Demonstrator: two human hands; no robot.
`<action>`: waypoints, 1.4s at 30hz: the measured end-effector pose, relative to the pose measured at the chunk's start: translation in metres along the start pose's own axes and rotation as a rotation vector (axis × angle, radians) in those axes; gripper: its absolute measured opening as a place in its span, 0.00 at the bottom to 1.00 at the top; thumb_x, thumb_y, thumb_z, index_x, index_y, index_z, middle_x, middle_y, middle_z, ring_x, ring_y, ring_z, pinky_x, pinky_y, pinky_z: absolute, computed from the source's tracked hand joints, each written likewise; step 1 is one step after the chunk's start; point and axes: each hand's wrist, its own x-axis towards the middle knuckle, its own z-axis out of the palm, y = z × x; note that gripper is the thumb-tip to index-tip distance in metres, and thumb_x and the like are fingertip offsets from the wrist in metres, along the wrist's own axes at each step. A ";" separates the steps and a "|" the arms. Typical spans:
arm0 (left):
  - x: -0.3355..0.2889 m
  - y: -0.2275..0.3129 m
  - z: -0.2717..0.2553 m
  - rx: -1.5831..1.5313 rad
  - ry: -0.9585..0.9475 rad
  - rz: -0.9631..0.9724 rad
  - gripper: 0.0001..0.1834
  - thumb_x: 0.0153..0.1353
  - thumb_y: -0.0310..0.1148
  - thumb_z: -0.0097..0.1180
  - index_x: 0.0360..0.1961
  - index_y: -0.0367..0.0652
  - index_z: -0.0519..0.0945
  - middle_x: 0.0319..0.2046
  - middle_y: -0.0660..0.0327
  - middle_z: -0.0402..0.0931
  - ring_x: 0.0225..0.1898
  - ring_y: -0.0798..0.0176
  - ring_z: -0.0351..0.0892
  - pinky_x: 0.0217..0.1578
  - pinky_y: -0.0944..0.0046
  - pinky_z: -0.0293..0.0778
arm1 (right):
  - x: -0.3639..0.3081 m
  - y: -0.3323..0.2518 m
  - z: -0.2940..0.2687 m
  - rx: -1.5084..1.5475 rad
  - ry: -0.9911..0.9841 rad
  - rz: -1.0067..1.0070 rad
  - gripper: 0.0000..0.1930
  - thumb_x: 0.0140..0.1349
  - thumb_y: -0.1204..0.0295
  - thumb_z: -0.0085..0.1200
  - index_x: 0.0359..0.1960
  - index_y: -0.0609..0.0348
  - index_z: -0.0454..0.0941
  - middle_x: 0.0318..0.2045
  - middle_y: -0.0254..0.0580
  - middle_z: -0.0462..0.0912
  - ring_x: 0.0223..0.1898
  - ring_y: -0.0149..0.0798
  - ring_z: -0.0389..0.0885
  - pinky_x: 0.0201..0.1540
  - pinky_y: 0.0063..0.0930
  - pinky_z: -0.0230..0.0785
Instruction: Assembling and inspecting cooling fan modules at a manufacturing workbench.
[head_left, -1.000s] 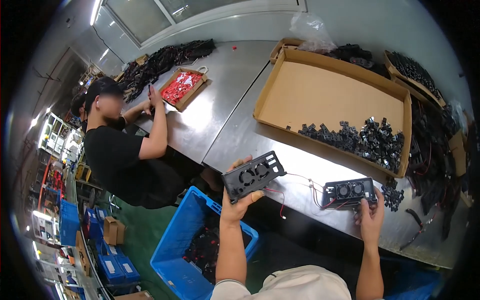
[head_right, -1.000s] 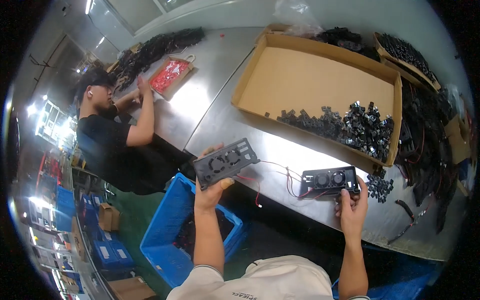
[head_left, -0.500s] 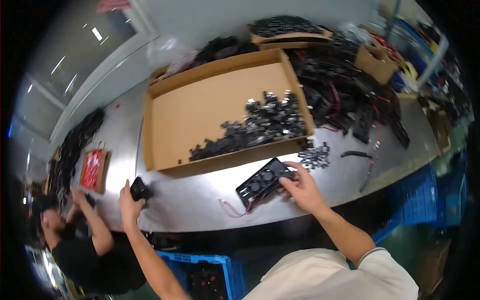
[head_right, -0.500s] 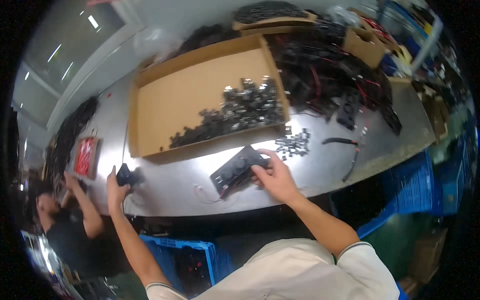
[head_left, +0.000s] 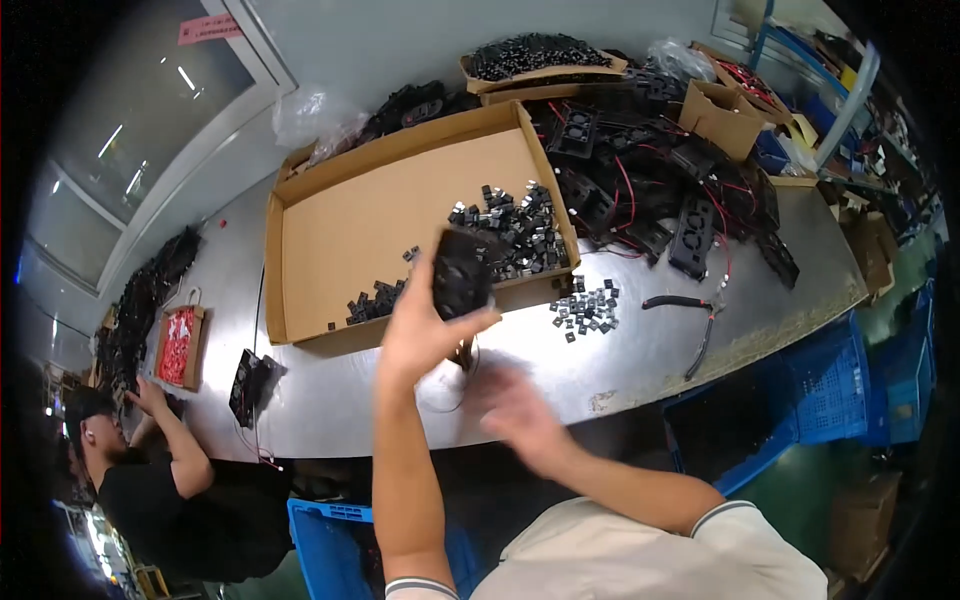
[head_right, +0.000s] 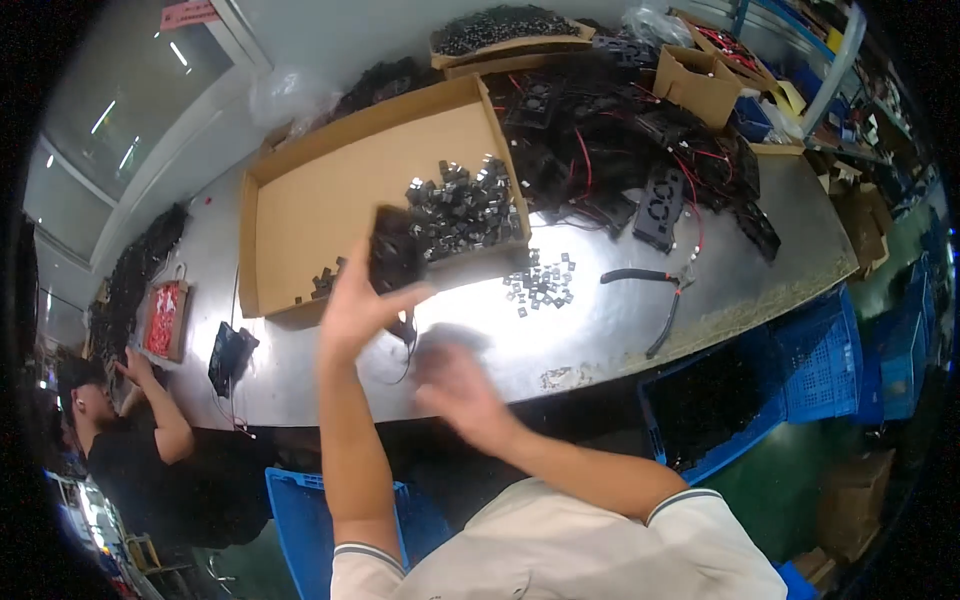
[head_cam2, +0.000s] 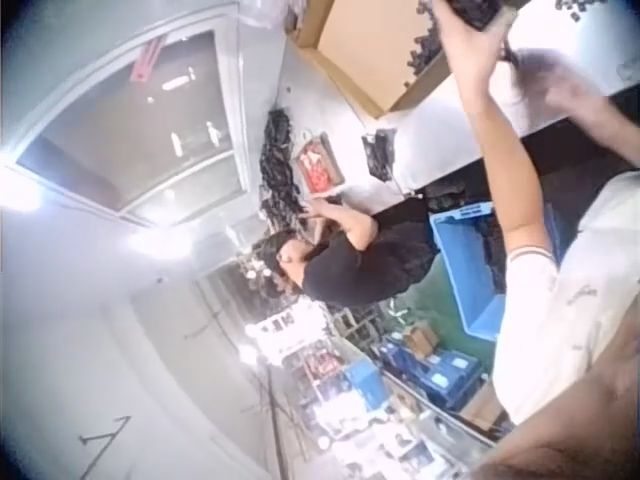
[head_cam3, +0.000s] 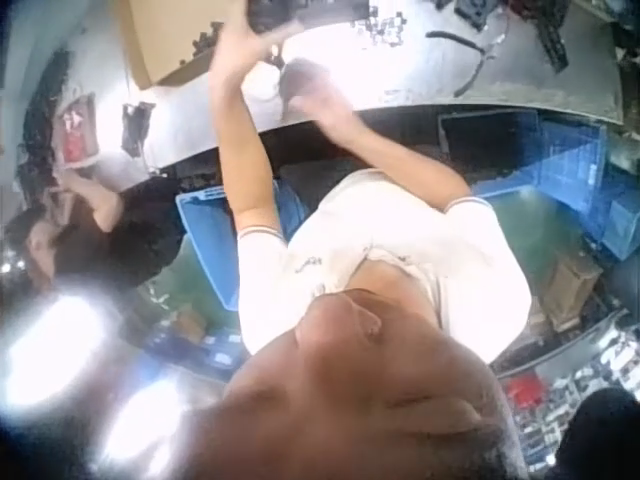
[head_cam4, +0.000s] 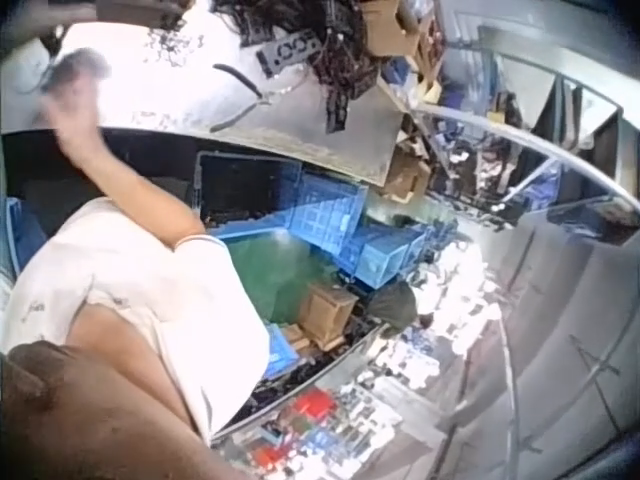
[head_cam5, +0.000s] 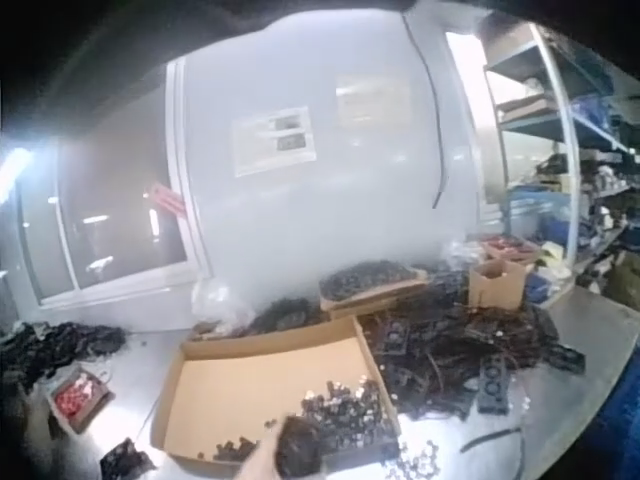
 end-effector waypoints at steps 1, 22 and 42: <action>0.013 0.021 -0.009 -0.163 -0.035 -0.193 0.55 0.40 0.38 0.77 0.69 0.40 0.59 0.42 0.54 0.79 0.40 0.58 0.80 0.43 0.61 0.77 | -0.003 0.013 0.014 0.183 -0.106 0.065 0.36 0.65 0.72 0.56 0.71 0.57 0.51 0.65 0.47 0.65 0.64 0.43 0.67 0.66 0.41 0.59; -0.002 -0.015 -0.056 -0.814 0.332 -0.191 0.24 0.66 0.42 0.59 0.57 0.42 0.70 0.43 0.61 0.75 0.44 0.66 0.75 0.46 0.65 0.75 | -0.047 -0.039 0.006 0.050 -0.934 1.061 0.31 0.68 0.57 0.56 0.66 0.59 0.63 0.46 0.45 0.82 0.42 0.33 0.82 0.41 0.25 0.78; -0.097 -0.008 0.056 -1.092 0.537 -0.330 0.31 0.57 0.27 0.66 0.60 0.41 0.67 0.48 0.56 0.76 0.49 0.56 0.77 0.54 0.55 0.73 | 0.279 -0.103 -0.029 -1.771 -0.019 -0.137 0.16 0.58 0.61 0.60 0.42 0.60 0.83 0.38 0.57 0.84 0.43 0.53 0.84 0.46 0.44 0.75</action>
